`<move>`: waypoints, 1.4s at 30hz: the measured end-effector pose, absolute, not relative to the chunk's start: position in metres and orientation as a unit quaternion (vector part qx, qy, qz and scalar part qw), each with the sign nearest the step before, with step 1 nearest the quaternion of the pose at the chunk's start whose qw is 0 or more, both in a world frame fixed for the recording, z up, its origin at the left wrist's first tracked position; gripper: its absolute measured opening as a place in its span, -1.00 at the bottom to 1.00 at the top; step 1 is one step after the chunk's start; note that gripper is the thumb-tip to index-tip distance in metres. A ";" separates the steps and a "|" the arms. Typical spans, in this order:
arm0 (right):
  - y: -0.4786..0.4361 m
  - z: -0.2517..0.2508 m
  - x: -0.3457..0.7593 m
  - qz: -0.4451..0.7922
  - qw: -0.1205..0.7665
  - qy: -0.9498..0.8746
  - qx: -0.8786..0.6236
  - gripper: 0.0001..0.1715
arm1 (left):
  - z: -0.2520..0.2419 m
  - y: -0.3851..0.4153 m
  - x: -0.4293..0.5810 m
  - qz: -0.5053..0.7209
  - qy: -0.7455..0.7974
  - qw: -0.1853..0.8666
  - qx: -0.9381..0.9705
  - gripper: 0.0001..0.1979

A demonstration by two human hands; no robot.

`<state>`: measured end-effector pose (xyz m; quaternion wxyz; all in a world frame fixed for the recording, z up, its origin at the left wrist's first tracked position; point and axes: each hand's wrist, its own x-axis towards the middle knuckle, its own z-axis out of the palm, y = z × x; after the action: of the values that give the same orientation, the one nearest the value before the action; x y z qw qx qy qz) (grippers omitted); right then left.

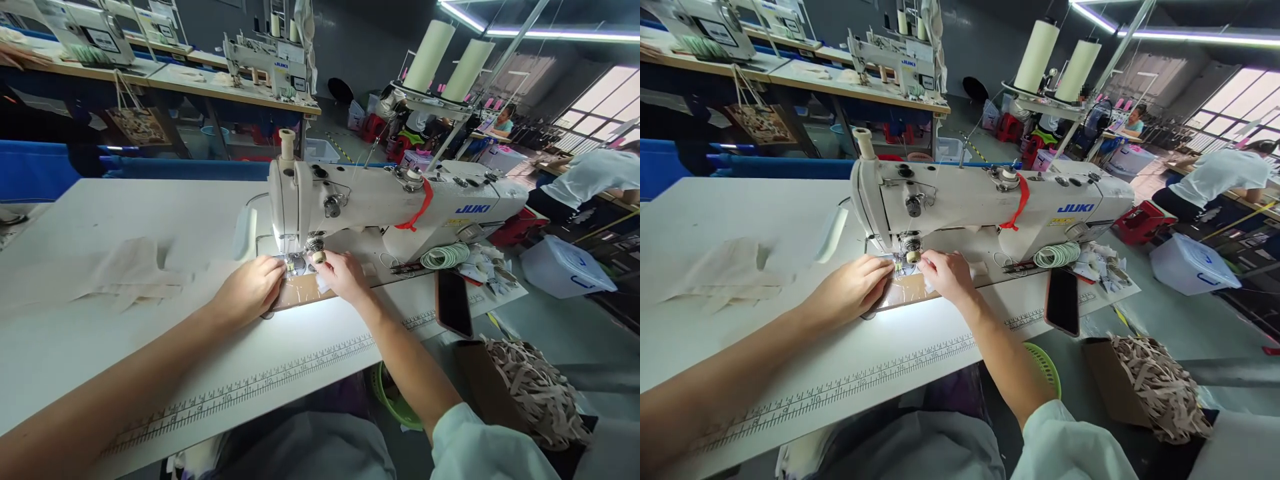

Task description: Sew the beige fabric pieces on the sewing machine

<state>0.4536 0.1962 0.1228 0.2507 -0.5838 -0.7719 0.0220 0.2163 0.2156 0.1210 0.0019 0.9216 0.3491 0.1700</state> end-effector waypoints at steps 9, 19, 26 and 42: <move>0.176 0.137 0.429 0.139 0.239 -0.822 -0.498 -0.78 | 0.148 0.219 0.191 0.089 0.554 0.115 0.820 -0.60; 0.152 0.152 0.387 0.212 0.174 -0.801 -0.532 -0.47 | 0.168 0.167 0.185 0.208 0.539 0.361 0.732 -0.53; 0.155 0.137 0.386 0.193 0.183 -0.814 -0.516 -0.84 | 0.145 0.147 0.173 0.231 0.466 0.168 0.837 -0.61; 0.175 0.118 0.396 0.208 0.314 -0.804 -0.460 -0.81 | 0.157 0.142 0.100 0.236 0.641 0.305 0.664 -0.49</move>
<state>0.3957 0.1747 0.1179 0.3137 -0.4604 -0.8039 0.2080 0.1003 0.1420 0.1566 0.3050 0.6636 0.6410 0.2361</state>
